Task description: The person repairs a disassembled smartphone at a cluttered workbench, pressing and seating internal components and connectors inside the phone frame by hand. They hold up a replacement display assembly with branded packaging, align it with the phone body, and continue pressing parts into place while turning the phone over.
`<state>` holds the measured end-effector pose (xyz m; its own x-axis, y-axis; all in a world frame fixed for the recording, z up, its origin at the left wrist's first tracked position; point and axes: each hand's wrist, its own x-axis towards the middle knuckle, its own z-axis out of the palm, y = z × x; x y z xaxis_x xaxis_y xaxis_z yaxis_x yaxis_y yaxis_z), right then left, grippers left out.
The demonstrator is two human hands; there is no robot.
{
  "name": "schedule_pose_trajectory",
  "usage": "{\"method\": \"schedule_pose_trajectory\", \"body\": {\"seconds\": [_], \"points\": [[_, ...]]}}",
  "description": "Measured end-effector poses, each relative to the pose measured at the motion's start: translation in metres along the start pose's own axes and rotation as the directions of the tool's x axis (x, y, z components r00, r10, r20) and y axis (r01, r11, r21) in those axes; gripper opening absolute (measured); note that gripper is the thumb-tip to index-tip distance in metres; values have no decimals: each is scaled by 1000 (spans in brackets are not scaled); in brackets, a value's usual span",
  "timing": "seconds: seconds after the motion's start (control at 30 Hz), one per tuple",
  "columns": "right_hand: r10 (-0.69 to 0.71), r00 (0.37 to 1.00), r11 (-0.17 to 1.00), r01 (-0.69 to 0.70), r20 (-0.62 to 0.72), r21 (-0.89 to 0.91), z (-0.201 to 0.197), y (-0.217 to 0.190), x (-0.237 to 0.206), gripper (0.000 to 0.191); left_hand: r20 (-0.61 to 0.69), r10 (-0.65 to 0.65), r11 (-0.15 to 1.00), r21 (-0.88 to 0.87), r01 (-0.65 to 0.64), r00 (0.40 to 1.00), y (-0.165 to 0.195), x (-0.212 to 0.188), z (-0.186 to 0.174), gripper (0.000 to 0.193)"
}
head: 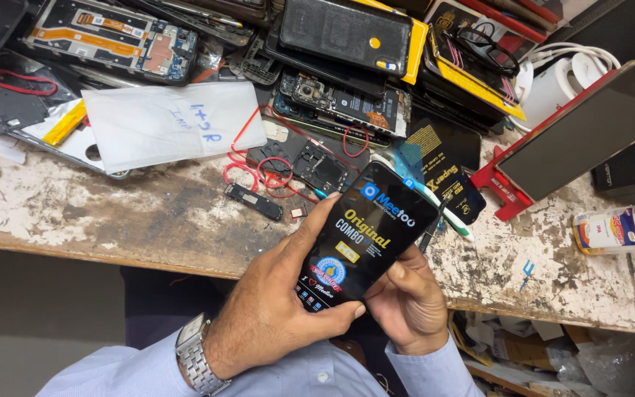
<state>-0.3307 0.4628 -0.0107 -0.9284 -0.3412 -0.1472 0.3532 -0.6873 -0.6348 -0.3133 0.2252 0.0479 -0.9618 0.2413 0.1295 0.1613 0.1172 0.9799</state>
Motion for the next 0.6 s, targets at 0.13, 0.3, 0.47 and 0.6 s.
{"method": "schedule_pose_trajectory", "body": {"seconds": [0.13,0.3,0.47,0.6], "points": [[-3,1000,1000,3,10,5,1,-1,0,47,-9,9,1000,13,-9,1000,1,0,1,113],[3,1000,1000,-4,20,19,0,0,-1,45,-6,6,1000,8,-6,1000,1,-1,0,113],[0,1000,1000,0,10,14,-2,1,-2,42,-8,17,1000,17,-17,1000,0,-3,0,113],[4,1000,1000,-4,15,22,-1,2,-2,41,-4,3,1000,10,-3,1000,0,-3,-1,114]]}}
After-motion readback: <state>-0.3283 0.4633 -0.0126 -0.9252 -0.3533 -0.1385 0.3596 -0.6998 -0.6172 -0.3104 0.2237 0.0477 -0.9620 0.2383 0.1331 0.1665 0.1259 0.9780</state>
